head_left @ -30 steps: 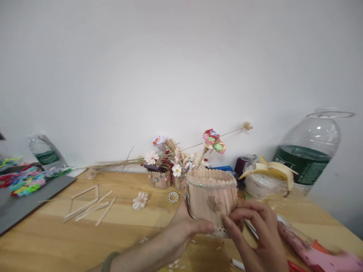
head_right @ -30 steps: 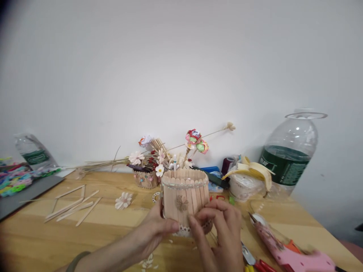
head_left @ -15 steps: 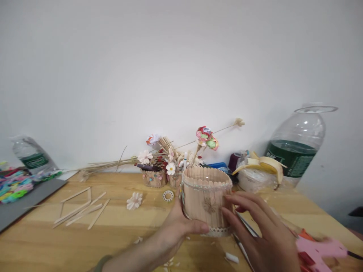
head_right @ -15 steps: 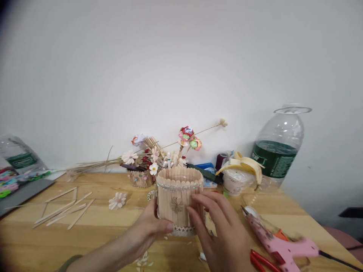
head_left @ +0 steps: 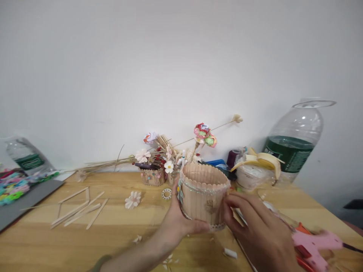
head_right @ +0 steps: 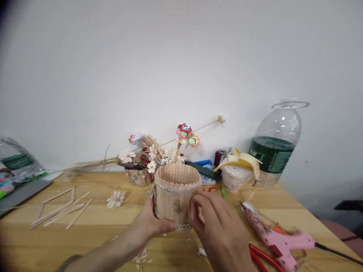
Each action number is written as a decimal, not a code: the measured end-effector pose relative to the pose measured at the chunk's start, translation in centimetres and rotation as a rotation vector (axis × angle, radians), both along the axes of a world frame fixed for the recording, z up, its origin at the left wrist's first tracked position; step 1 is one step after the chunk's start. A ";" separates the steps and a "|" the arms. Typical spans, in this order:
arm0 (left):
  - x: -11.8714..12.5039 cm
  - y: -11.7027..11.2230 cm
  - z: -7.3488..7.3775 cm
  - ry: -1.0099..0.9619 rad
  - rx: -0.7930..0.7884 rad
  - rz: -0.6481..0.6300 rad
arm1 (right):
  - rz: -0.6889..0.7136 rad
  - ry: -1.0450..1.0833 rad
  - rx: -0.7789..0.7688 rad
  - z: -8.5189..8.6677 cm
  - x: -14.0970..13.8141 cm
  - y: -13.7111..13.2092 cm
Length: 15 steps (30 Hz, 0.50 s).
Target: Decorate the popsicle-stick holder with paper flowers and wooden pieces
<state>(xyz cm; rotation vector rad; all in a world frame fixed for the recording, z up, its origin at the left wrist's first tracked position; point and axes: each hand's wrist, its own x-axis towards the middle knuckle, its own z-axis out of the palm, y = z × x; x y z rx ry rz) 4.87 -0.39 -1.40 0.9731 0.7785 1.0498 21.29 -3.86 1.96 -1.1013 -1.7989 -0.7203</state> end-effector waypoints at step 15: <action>0.0 -0.4 0.9 -0.160 -0.071 -0.063 | 0.200 0.476 -0.236 0.5 1.0 -0.6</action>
